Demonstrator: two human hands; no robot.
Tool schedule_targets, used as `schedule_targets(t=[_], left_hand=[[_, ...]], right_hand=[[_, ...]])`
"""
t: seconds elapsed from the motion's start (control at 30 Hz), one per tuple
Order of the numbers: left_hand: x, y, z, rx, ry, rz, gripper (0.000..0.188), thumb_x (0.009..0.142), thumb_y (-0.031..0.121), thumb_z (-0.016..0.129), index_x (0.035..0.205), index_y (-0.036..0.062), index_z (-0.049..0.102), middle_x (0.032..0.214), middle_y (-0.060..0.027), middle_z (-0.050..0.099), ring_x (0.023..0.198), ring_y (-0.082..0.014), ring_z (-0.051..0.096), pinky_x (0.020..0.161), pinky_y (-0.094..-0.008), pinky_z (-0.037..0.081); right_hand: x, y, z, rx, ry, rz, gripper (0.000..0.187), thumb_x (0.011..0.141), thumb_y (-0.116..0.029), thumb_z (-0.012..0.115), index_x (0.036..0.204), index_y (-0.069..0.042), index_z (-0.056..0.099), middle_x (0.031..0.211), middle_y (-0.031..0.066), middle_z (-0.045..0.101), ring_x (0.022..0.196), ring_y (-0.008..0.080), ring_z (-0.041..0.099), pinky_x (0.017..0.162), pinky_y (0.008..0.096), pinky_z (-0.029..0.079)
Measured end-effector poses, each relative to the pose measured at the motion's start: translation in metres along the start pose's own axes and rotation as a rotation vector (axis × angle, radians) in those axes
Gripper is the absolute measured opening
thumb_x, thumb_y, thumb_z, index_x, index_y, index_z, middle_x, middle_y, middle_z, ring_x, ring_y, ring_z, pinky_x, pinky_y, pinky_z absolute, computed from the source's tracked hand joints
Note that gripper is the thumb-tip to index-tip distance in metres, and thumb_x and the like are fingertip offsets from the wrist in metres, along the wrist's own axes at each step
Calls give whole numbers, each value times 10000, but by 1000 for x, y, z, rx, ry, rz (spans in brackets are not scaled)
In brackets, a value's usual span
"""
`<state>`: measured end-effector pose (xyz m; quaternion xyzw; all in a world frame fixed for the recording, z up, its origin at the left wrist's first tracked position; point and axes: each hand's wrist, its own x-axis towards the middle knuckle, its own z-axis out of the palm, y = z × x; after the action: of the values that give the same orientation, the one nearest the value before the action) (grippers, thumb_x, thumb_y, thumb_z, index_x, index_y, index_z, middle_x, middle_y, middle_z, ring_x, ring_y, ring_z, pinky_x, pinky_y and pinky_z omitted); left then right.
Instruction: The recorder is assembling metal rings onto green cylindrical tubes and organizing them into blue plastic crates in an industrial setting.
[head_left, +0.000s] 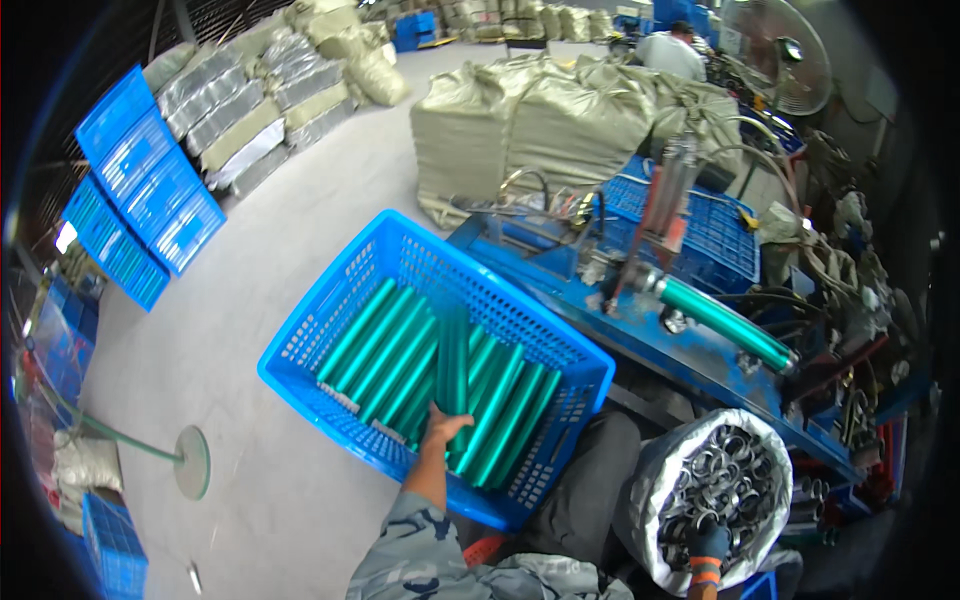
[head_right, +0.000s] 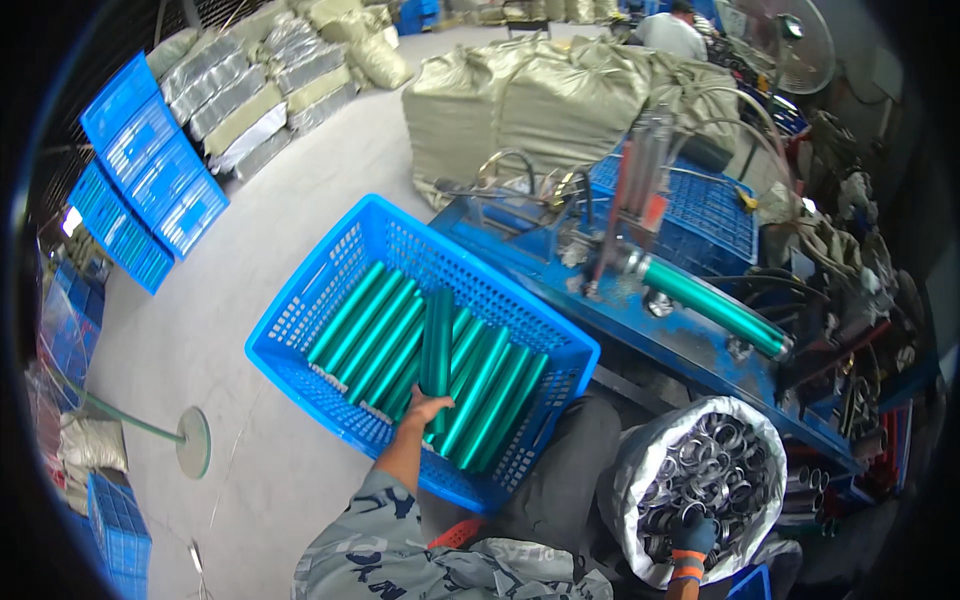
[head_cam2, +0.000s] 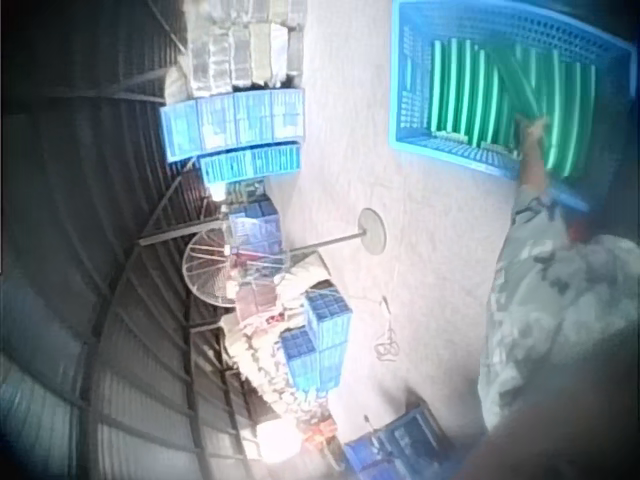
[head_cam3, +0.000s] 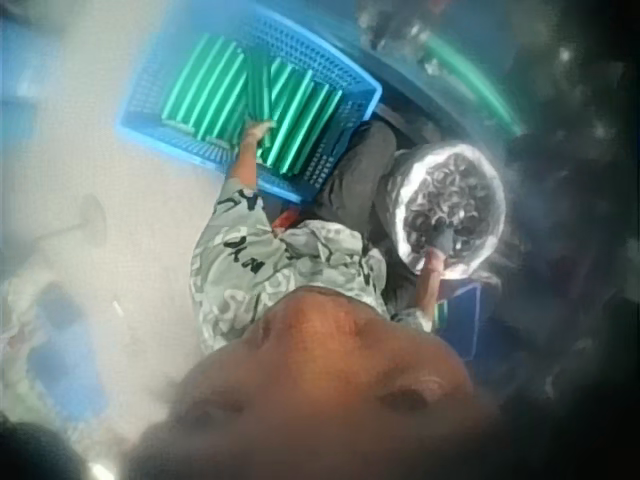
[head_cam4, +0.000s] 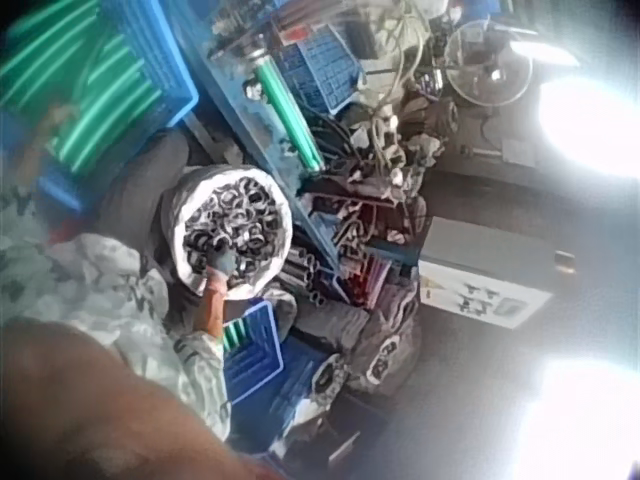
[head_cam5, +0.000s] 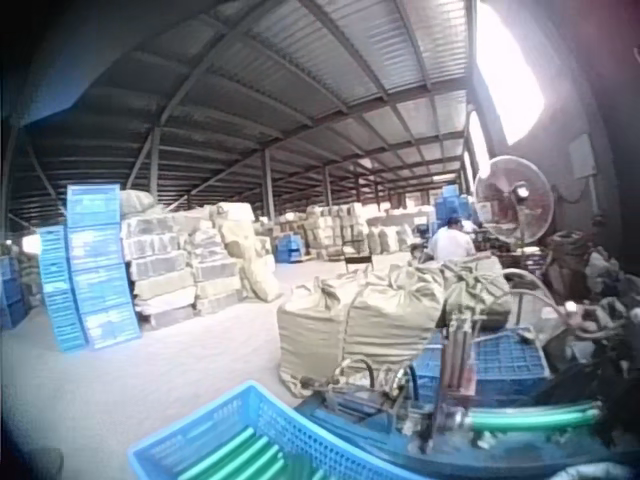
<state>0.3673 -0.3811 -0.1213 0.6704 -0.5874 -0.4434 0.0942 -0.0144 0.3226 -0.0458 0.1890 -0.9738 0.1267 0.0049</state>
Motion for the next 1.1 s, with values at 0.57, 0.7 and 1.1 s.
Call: schedule_targets(t=[0.57,0.7,1.1], left_hand=[[-434,247,122,562,-367,1480,1312,629,357,968,1752,36,370,1453,-340,609,1338,-548,607,1179,-599,508],[-491,269,204,804,-452,1627,1307,648,378,919,1790,92,352,1419,-331,594,1311,-525,600,1137,-614,481],[-524,229,346,839,-404,2022,853,846,108,806,1662,88,561,1741,-333,428,1645,-512,386,1284,-737,343]], right_hand=[[-64,18,-56,382,360,84,305,760,-301,930,929,-75,812,1172,235,772,1003,474,770,876,582,627],[-74,28,-65,353,347,38,314,748,-329,885,920,-74,818,1182,213,785,1055,454,766,952,586,607],[-62,46,-74,186,-55,51,417,861,-550,838,930,-140,883,1000,192,821,931,431,795,892,555,629]])
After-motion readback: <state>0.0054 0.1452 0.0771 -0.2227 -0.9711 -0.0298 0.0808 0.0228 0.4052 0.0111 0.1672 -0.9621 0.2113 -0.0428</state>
